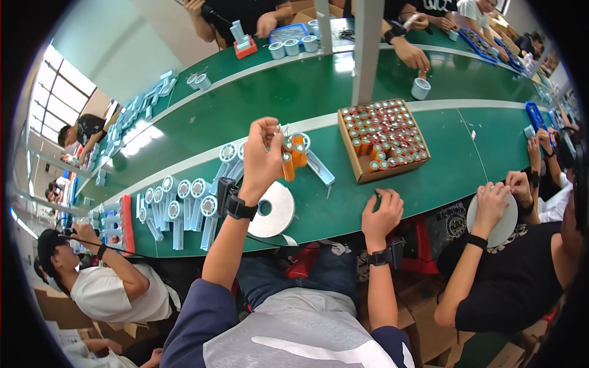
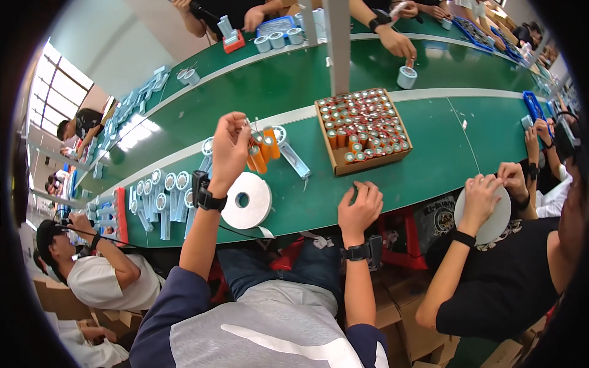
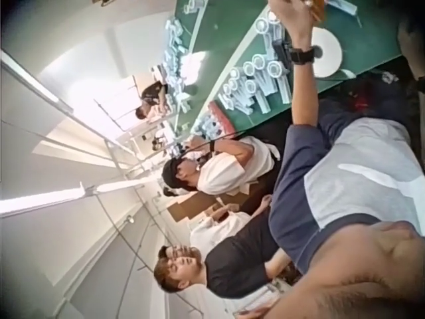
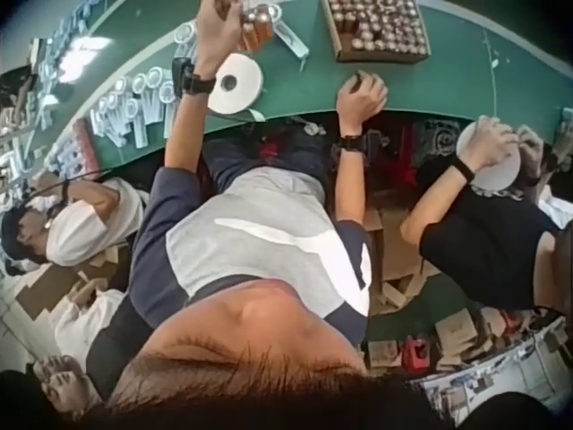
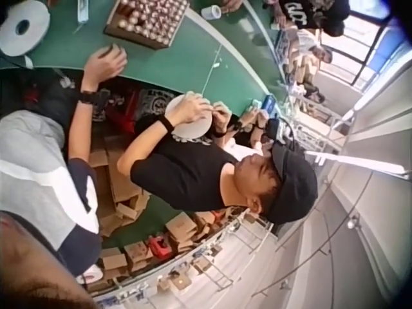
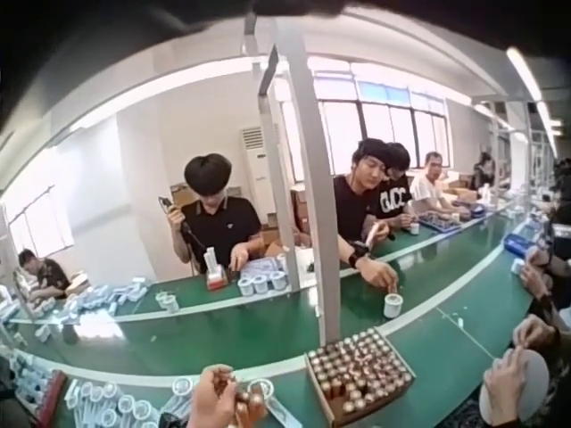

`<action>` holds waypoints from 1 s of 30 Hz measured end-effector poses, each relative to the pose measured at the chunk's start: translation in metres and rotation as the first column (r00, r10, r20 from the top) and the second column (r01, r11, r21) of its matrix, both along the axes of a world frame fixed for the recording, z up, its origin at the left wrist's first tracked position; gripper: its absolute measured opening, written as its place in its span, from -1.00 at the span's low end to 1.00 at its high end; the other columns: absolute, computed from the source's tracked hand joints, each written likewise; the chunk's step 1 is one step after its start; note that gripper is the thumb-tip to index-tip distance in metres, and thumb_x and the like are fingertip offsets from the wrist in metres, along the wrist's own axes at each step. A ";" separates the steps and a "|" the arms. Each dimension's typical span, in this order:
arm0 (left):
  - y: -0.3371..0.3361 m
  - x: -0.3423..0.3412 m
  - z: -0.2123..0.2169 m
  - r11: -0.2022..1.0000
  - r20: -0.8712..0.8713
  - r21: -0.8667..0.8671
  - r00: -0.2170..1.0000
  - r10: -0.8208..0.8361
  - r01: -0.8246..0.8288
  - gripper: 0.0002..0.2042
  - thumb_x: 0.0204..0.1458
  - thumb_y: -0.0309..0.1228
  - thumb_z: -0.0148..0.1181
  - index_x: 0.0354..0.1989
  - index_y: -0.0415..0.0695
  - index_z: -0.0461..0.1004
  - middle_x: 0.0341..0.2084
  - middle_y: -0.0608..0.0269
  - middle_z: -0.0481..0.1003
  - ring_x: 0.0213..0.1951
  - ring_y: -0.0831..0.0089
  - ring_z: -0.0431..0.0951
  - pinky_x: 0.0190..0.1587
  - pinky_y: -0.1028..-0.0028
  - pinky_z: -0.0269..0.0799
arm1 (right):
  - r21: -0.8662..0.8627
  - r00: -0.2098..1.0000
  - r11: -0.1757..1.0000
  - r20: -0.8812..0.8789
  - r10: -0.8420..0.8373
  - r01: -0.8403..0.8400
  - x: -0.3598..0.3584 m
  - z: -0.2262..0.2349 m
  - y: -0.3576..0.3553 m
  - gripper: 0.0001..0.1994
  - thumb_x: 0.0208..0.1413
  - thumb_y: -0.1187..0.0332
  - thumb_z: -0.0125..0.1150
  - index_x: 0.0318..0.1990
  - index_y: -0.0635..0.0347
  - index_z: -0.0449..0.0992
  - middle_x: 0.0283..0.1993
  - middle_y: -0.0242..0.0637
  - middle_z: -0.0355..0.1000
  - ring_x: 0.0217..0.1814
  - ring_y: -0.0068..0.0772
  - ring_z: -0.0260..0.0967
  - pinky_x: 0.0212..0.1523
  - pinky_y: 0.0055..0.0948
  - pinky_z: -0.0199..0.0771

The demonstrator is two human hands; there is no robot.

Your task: Assembling small handheld electronic fans on a factory production line.

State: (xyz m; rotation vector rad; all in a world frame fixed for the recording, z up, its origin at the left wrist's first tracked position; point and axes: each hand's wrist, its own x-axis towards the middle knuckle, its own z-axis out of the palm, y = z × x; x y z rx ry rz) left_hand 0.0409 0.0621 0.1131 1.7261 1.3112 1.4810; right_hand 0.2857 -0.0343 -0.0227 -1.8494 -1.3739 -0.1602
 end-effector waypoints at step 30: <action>-0.149 -0.122 -0.094 0.988 -0.398 -0.103 0.915 0.065 -0.116 -0.60 -0.03 -0.35 0.40 -0.02 -0.21 0.47 -0.14 0.07 0.55 -0.12 0.14 0.55 -0.02 0.28 0.46 | -0.367 0.792 0.826 0.289 0.538 -0.427 -0.114 0.008 0.054 -0.58 0.08 0.53 0.18 0.15 0.26 0.40 -0.07 0.02 0.47 0.00 0.08 0.39 -0.01 -0.06 0.44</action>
